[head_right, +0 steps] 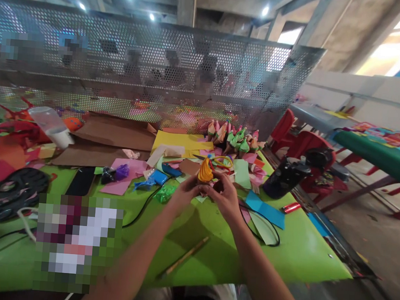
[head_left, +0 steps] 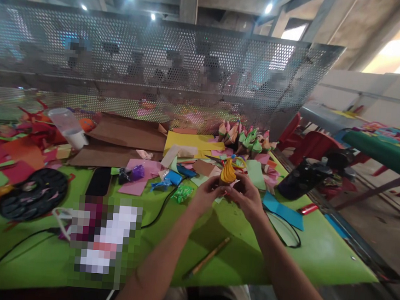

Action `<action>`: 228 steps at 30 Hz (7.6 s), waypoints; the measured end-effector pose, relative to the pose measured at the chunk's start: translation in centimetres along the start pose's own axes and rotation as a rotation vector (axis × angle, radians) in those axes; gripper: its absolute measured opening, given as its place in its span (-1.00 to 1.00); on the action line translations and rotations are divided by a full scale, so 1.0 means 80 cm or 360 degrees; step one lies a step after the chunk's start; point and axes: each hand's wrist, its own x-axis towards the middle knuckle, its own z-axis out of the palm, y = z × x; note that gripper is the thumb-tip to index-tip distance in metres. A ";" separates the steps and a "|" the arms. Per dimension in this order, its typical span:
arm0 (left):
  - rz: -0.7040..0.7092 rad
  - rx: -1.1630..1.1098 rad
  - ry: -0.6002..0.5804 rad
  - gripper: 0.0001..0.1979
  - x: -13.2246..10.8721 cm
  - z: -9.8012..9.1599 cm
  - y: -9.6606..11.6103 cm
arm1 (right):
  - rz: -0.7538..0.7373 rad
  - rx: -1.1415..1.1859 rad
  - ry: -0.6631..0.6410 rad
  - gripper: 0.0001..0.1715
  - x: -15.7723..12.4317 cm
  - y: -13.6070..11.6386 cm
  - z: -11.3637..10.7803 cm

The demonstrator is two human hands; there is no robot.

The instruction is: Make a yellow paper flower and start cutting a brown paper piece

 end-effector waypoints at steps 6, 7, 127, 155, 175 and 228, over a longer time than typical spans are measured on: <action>0.0018 0.0282 -0.0069 -0.42 -0.003 0.001 0.004 | -0.0046 0.0039 0.0061 -0.47 0.001 0.006 0.002; 0.0016 0.0301 -0.0079 -0.43 -0.003 0.001 0.004 | -0.0053 0.0037 0.0066 -0.48 0.001 0.007 0.001; 0.0136 0.0696 0.0042 -0.82 -0.010 0.007 -0.006 | 0.0293 0.0570 0.0231 -0.58 -0.001 -0.015 -0.010; 0.0259 0.0765 0.0004 -0.80 -0.013 0.015 0.010 | 0.0226 0.0510 0.0133 -0.57 -0.011 -0.012 -0.010; 0.0269 0.0642 0.0048 -0.75 -0.004 -0.001 0.003 | 0.0084 0.0181 0.0013 -0.47 -0.004 0.013 0.003; -0.0133 0.0423 -0.0114 -0.60 0.000 -0.014 0.010 | -0.0295 0.0082 0.0146 -0.58 0.014 -0.007 -0.017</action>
